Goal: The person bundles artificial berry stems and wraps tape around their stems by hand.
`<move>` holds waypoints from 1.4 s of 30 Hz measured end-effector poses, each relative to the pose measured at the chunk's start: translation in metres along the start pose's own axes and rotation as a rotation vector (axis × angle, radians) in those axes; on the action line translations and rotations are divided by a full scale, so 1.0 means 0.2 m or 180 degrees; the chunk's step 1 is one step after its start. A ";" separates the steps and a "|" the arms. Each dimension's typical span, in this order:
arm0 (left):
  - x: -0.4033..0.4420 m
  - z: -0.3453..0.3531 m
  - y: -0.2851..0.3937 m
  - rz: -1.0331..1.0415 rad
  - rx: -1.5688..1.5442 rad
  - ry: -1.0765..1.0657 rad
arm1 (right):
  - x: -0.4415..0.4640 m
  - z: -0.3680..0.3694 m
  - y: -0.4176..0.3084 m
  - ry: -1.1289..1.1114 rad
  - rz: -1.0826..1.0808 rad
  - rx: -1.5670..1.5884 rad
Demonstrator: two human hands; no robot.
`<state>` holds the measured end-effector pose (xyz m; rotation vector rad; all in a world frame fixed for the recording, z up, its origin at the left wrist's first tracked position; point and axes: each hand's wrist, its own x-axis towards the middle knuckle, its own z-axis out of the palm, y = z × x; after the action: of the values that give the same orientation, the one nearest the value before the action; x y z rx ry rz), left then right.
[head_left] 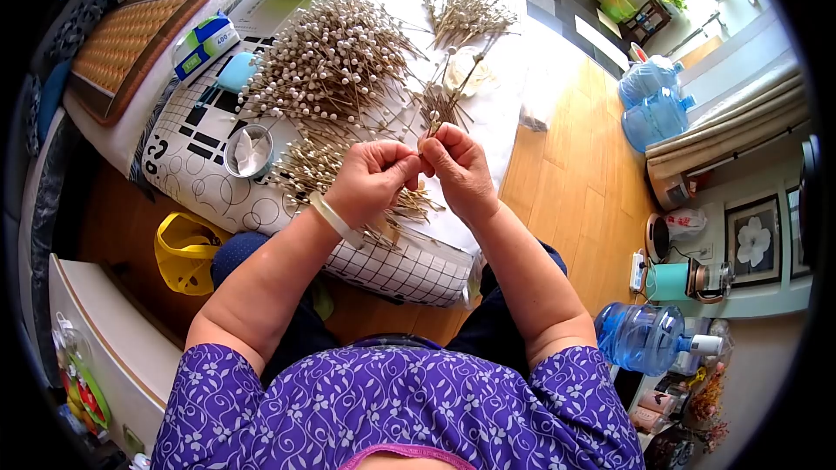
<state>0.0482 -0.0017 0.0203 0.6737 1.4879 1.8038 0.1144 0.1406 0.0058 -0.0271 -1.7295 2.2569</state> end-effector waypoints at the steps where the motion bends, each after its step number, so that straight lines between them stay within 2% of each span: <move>1: -0.01 0.00 0.03 -0.0461 -0.0296 -0.0186 | 0.00 0.00 -0.01 -0.0067 -0.0039 -0.0014; 4: 0.00 0.01 0.00 -0.0256 -0.0265 -0.0203 | -0.01 -0.01 -0.02 -0.0151 -0.0068 -0.0213; 6: 0.00 0.00 0.01 -0.0189 -0.0322 -0.0232 | 0.00 0.00 -0.04 -0.0170 -0.0038 -0.0072; 8: 0.00 -0.03 0.01 -0.0155 -0.0796 -0.0230 | -0.04 0.03 -0.10 0.0031 0.0172 0.0351; 10: -0.01 -0.05 0.02 -0.0112 -0.1100 -0.0225 | -0.09 0.06 -0.11 -0.0202 0.0650 0.0559; 11: -0.01 -0.05 0.03 -0.0121 -0.1195 -0.0161 | -0.12 0.07 -0.08 -0.0398 0.0973 0.0315; 12: -0.01 -0.06 0.03 -0.0142 -0.1294 -0.0100 | -0.14 0.10 -0.04 -0.0750 0.1240 0.0482; 16: -0.02 -0.09 0.05 0.0190 -0.1474 0.0051 | -0.18 0.18 0.02 -0.1027 0.1164 0.0282; 18: -0.02 -0.14 0.06 0.0314 -0.1526 0.0208 | -0.19 0.15 -0.01 -0.0996 0.1290 -0.0168; 20: -0.01 -0.19 0.09 0.0518 -0.1680 0.0282 | -0.20 0.12 -0.04 -0.0636 0.1299 -0.0298; 23: -0.01 -0.25 0.13 0.0398 -0.1871 0.0307 | -0.19 0.04 -0.06 -0.0579 0.1416 -0.0424; 27: 0.00 -0.23 0.14 0.0382 -0.1789 0.0225 | -0.16 -0.03 -0.08 -0.0599 0.1342 -0.0662; 30: -0.01 -0.19 0.12 0.0298 -0.1475 0.0088 | -0.13 -0.04 -0.16 -0.0916 0.1660 -0.0663; 32: -0.01 -0.13 0.09 0.0322 -0.1176 0.0038 | -0.10 -0.03 -0.20 -0.0895 0.1012 -0.0204; 34: -0.01 -0.09 0.08 0.0254 -0.1093 -0.0002 | -0.08 0.04 -0.22 -0.0940 0.0846 0.0193; 38: -0.02 -0.08 0.07 0.0260 -0.0822 -0.0141 | -0.02 0.06 -0.15 -0.1360 0.1168 0.0048; 41: -0.01 -0.08 0.06 0.0172 -0.0792 -0.0118 | -0.01 0.07 -0.14 -0.1027 0.1582 -0.0327; 42: -0.01 -0.08 0.06 0.0099 -0.0709 -0.0037 | -0.01 0.06 -0.12 -0.1048 0.1516 -0.0319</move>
<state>0.0353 -0.0149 0.0282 0.5977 1.2507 1.9499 0.1196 0.1343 0.0314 -0.1045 -2.1997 2.6201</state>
